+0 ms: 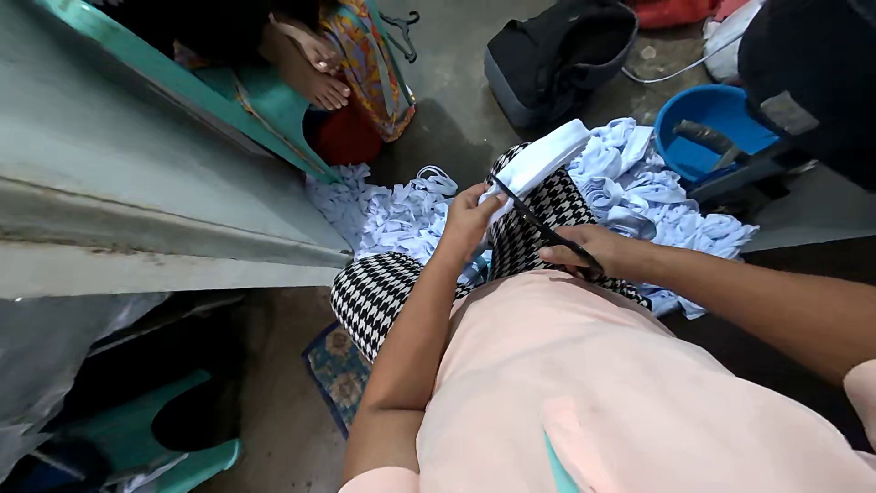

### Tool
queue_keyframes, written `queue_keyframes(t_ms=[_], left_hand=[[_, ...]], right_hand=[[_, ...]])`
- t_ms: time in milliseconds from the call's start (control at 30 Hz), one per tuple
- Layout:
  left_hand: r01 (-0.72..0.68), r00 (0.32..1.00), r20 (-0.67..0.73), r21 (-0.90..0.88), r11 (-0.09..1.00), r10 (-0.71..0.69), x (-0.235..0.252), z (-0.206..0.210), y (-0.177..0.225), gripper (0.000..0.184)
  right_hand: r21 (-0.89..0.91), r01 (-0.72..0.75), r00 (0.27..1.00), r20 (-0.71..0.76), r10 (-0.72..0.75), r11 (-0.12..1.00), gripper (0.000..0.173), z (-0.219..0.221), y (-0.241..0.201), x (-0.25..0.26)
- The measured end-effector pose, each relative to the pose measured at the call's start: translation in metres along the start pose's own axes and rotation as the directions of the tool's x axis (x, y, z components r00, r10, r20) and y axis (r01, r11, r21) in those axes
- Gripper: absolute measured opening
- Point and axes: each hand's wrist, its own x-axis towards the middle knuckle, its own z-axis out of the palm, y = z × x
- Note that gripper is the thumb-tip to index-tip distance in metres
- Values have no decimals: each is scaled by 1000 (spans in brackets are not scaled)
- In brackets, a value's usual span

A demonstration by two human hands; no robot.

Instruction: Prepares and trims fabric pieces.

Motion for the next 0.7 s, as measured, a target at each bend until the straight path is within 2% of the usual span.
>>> queue_keyframes(t_ms=[100, 167, 400, 567, 633, 700], left_hand=[[23, 999, -34, 6, 1000, -22, 1, 1, 2, 18], [18, 998, -60, 5, 1000, -18, 1, 4, 1, 20], [53, 998, -19, 115, 992, -52, -2, 6, 3, 21], [40, 998, -52, 121, 992, -34, -6, 6, 5, 19], [11, 999, -51, 127, 992, -5, -4, 8, 2, 17], [20, 999, -30, 144, 989, -16, -5, 8, 3, 17]], right_hand=[[86, 96, 995, -17, -95, 992, 28, -1, 13, -2], [97, 98, 995, -17, -97, 990, 26, -1, 14, -4], [14, -37, 999, 13, 37, 999, 48, 1, -5, 0], [-13, 104, 993, -58, -105, 994, 28, 2, 11, -2], [-90, 111, 991, -65, -117, 990, 33, 3, 11, -4], [-136, 84, 995, -36, -90, 987, 45, 3, 9, -2]])
